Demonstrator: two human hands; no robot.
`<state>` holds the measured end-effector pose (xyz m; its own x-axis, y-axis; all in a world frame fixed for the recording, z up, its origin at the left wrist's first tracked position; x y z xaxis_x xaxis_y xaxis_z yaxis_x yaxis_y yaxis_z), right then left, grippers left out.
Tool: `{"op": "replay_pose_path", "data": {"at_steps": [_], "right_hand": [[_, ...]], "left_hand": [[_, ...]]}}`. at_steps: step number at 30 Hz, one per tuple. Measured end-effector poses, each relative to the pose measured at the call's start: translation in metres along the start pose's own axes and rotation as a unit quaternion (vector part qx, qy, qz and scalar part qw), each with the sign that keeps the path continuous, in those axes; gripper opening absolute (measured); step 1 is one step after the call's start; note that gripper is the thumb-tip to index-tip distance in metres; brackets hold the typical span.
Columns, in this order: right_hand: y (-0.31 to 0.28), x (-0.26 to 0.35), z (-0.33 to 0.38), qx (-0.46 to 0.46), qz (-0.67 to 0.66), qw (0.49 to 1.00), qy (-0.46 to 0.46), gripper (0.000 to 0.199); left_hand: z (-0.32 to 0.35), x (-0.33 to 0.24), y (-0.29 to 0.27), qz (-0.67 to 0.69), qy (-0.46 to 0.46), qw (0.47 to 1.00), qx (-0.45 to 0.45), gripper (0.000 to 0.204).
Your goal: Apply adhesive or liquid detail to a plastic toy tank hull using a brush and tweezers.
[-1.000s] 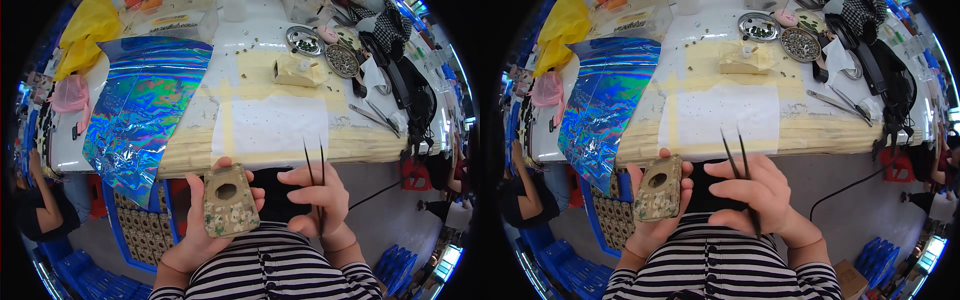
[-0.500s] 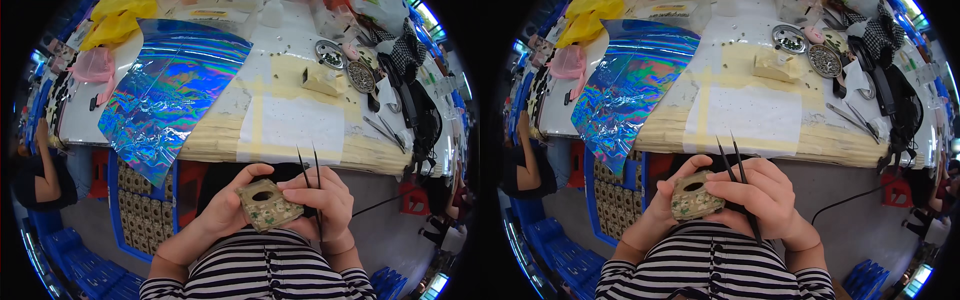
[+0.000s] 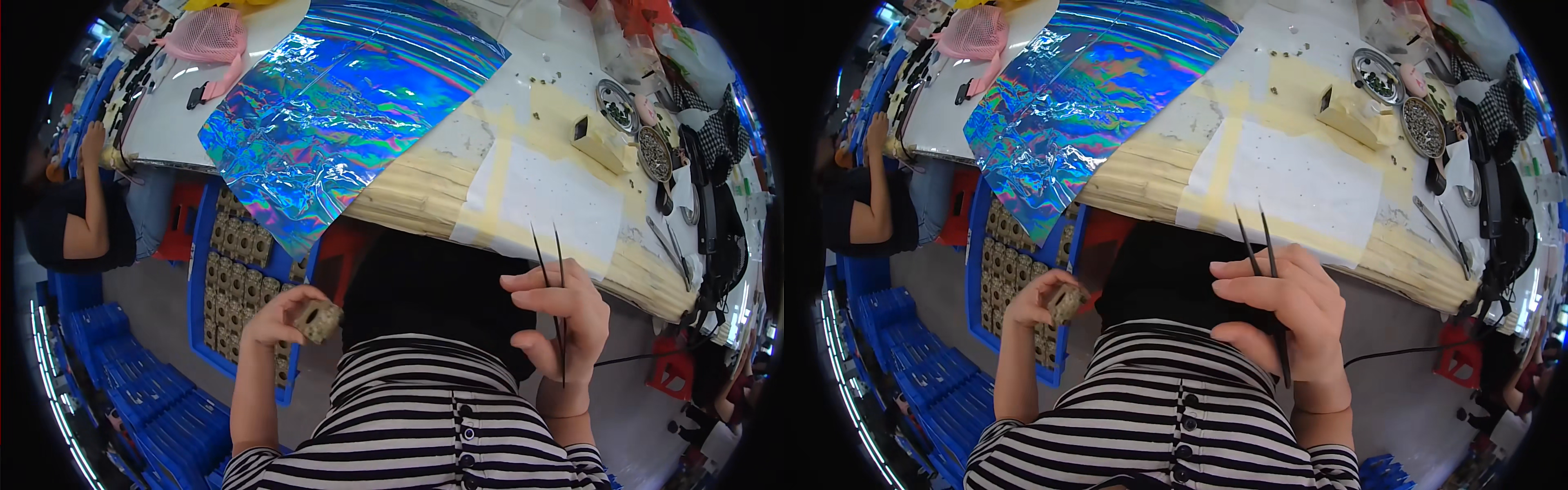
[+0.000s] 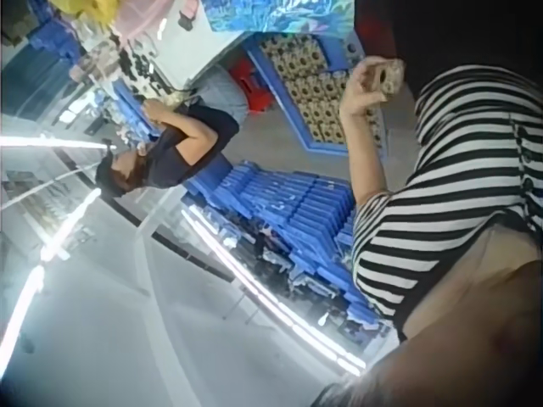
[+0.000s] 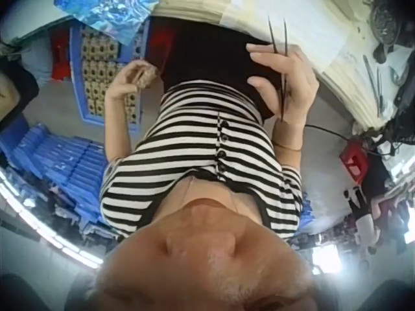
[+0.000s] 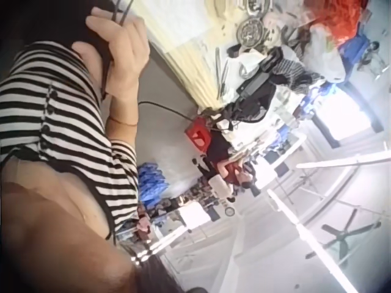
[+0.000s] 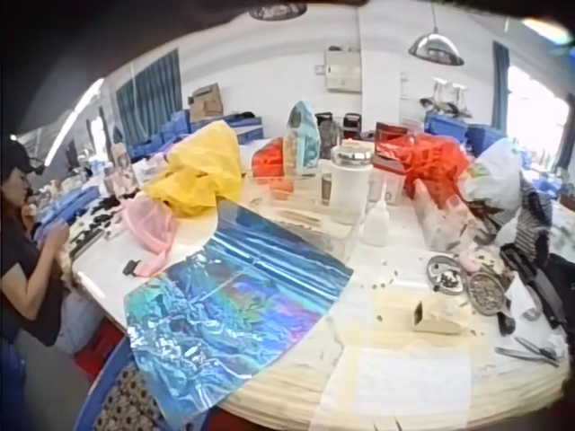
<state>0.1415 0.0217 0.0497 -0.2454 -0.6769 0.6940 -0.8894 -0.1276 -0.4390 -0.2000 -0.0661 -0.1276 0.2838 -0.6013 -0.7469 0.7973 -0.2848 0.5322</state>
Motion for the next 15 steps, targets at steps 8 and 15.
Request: {"op": "replay_pose_path", "data": {"at_steps": [8, 15], "right_hand": [[-0.012, -0.003, 0.004, -0.029, 0.025, 0.999, 0.014, 0.027], [-0.023, -0.001, 0.011, -0.027, 0.051, 0.998, 0.032, 0.026]], "left_hand": [[0.061, 0.044, -0.131, -0.083, -0.03, 0.798, -0.596, 0.073], [0.033, 0.048, -0.151, -0.359, -0.047, 0.683, -0.634, 0.074]]}}
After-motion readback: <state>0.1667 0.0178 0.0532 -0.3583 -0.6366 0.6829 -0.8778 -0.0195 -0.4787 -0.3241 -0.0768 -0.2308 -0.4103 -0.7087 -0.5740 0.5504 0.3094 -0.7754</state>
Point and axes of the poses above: each hand's wrist, its own z-axis away from the middle knuckle, its own y-axis out of the palm, x = y × z, the point moved 5 cm from there along -z, towards the middle knuckle, and after that the axes turned 7 degrees about -y, right-handed, at the moved point
